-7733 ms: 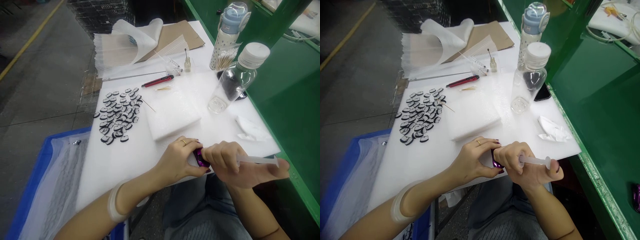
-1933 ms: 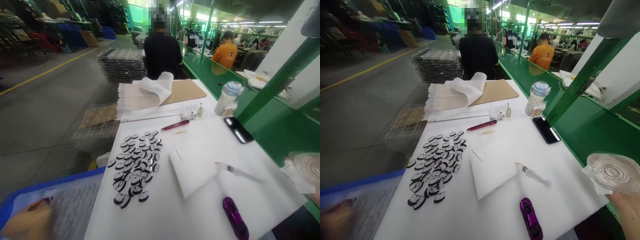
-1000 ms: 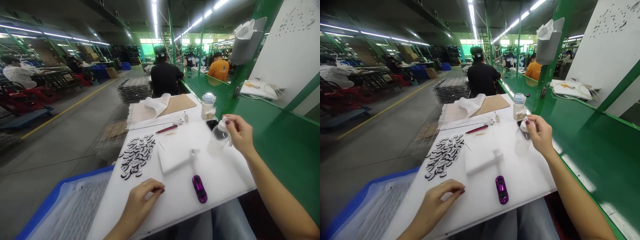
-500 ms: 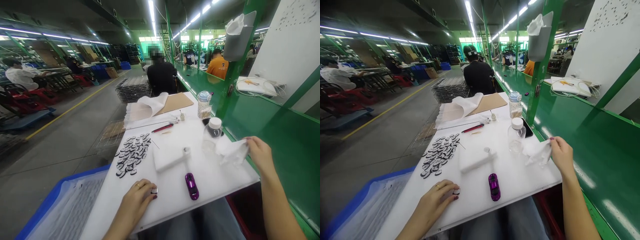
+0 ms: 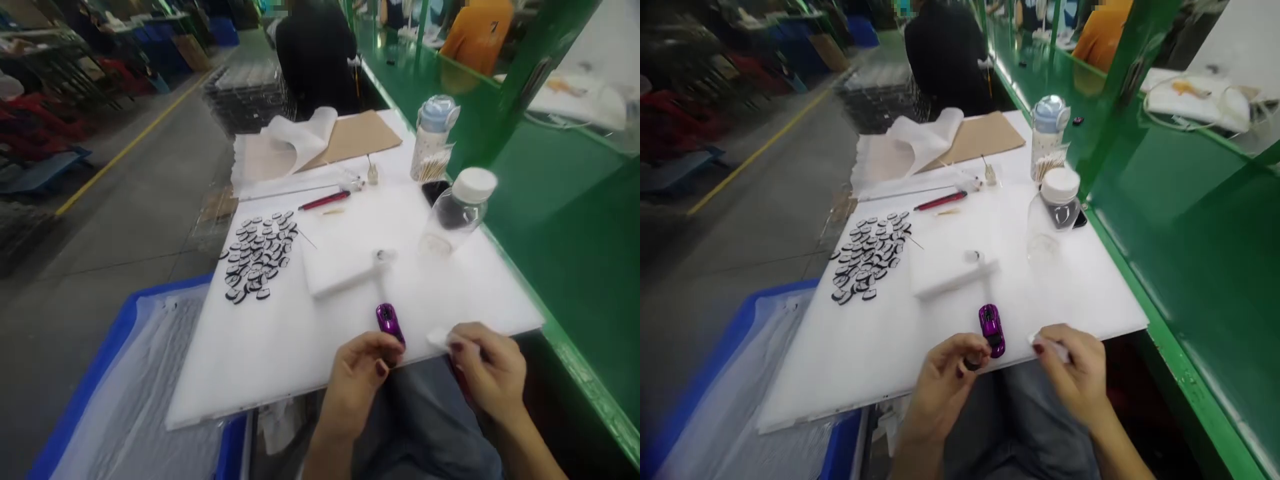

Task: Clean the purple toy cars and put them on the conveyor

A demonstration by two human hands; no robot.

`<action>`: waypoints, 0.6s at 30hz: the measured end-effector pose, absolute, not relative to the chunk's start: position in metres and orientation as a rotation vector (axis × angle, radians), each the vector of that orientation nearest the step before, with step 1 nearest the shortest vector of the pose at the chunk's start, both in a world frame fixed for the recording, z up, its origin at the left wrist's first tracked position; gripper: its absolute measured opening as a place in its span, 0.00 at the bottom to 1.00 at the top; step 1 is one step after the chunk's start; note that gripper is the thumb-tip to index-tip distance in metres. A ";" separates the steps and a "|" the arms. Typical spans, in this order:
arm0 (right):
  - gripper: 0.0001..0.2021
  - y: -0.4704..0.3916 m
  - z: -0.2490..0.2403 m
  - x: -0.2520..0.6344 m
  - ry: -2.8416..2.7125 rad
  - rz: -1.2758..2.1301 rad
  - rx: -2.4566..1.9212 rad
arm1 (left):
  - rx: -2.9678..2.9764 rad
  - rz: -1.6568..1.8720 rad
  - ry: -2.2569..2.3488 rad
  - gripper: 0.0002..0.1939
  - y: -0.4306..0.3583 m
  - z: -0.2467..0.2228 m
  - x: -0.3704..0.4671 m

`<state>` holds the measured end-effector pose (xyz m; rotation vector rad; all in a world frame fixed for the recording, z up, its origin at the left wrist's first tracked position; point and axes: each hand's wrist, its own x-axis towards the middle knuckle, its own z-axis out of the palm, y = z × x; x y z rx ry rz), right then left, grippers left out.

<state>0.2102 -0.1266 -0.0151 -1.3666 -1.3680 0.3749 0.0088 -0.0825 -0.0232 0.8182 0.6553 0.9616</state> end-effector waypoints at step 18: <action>0.06 -0.104 0.015 0.162 -1.845 0.103 -1.273 | 0.465 0.958 0.630 0.08 -0.086 -0.023 0.023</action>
